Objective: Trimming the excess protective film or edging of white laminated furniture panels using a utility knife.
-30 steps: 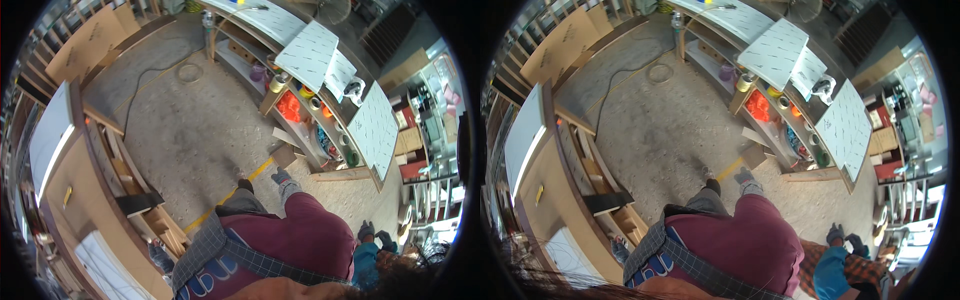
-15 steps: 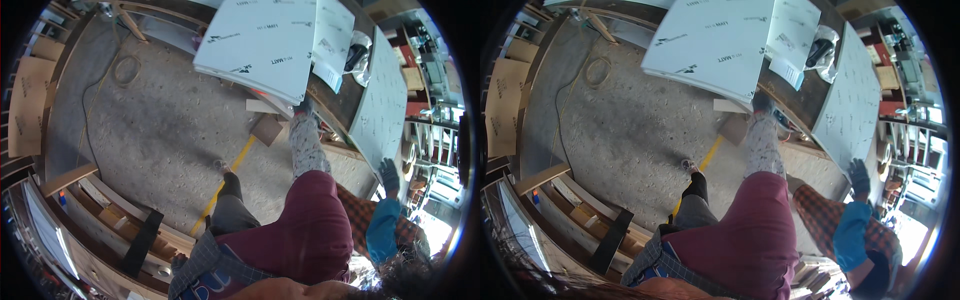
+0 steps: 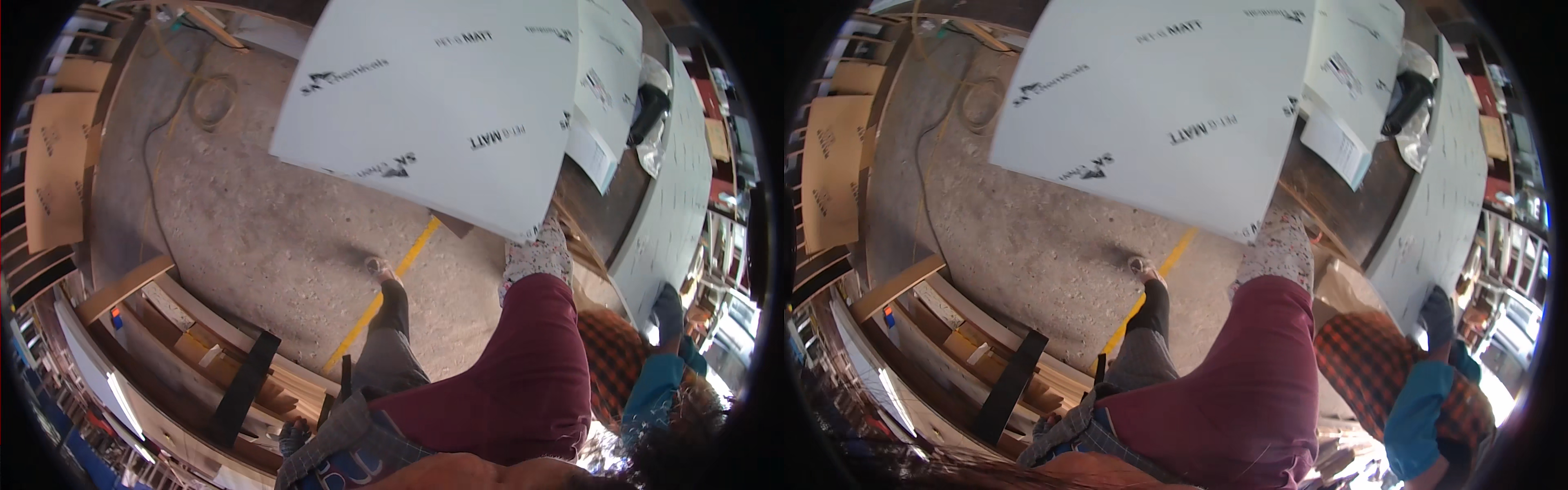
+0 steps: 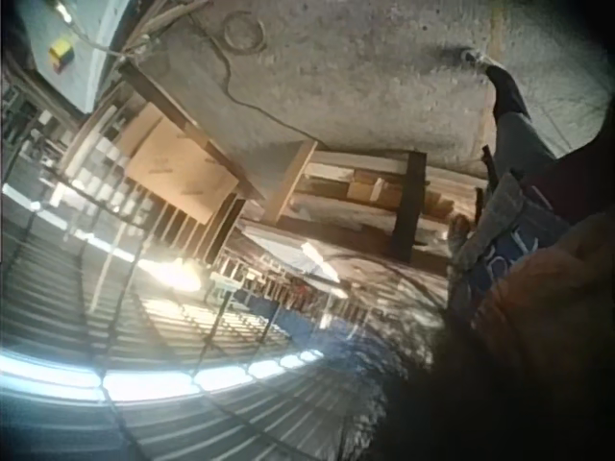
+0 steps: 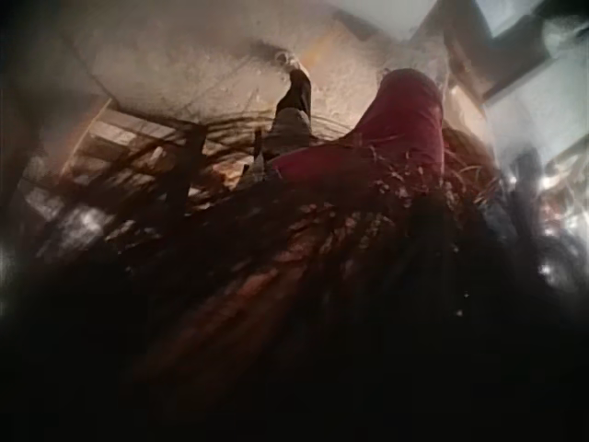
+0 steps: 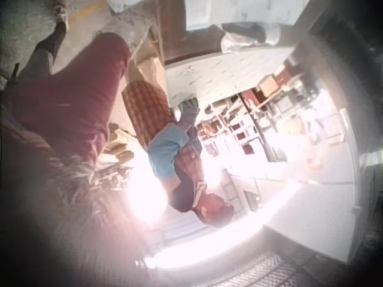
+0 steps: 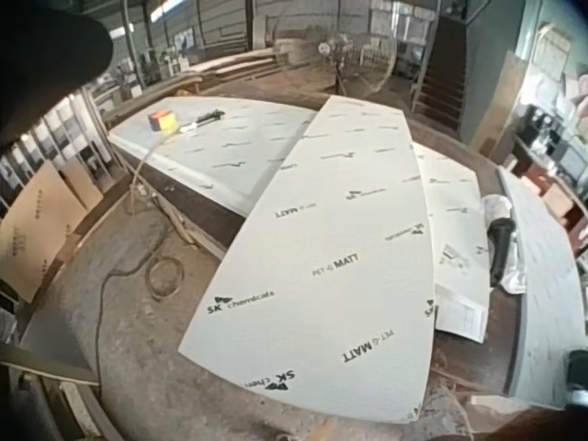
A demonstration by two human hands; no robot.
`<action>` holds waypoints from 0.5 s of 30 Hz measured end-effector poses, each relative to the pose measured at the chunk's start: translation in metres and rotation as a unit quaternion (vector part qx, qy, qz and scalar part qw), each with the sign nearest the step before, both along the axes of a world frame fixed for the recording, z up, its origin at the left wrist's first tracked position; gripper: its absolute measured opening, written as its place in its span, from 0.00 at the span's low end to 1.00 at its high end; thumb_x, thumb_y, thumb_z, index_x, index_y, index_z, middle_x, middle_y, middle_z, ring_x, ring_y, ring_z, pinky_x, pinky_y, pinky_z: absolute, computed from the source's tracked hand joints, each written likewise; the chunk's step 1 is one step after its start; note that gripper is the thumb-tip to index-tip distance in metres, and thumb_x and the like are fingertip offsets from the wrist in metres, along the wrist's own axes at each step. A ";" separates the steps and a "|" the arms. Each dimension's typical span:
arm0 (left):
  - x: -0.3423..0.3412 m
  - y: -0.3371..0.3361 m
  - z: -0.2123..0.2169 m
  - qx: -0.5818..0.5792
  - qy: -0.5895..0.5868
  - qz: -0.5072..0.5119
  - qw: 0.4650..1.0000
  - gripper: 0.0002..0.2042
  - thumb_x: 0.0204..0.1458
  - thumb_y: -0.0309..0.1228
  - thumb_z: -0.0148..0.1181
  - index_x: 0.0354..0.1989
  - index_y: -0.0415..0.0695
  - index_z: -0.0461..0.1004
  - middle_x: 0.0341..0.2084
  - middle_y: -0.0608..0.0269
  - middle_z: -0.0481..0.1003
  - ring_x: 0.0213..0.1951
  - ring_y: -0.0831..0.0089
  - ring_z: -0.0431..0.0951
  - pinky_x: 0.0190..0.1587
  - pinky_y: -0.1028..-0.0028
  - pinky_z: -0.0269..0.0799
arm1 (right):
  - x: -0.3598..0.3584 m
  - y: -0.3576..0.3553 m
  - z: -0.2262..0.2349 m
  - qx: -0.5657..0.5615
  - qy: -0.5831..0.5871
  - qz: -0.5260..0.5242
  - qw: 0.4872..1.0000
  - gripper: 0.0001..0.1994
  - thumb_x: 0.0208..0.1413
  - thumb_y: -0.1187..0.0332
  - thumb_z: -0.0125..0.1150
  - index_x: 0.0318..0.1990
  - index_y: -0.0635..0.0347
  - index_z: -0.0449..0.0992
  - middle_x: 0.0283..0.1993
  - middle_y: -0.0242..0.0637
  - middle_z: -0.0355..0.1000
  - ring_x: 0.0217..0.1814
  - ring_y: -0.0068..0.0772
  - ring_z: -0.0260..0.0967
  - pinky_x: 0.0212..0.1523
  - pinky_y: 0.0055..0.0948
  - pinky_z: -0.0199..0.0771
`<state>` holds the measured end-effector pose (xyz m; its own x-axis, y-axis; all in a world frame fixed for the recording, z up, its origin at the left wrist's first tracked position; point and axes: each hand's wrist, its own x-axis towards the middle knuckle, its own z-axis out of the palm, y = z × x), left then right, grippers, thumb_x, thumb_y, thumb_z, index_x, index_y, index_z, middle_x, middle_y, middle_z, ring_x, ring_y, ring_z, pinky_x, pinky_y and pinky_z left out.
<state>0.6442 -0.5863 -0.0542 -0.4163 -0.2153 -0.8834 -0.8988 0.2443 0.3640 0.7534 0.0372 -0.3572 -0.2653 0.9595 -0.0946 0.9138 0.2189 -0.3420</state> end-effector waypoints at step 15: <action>0.040 0.035 0.020 -0.066 0.040 -0.030 0.997 0.13 0.50 0.34 0.52 0.39 0.39 0.70 0.29 0.64 0.72 0.30 0.77 0.72 0.32 0.79 0.68 | 0.064 -0.112 0.026 -0.137 0.176 0.024 0.975 0.09 0.51 0.67 0.49 0.36 0.62 0.70 0.34 0.33 0.67 0.36 0.27 0.62 0.39 0.24 0.64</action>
<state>0.6845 -0.5516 -0.0347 -0.4991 -0.3005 -0.8128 -0.8509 0.3473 0.3941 0.8170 -0.0752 -0.3307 -0.3714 0.8969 -0.2400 0.7206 0.1155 -0.6836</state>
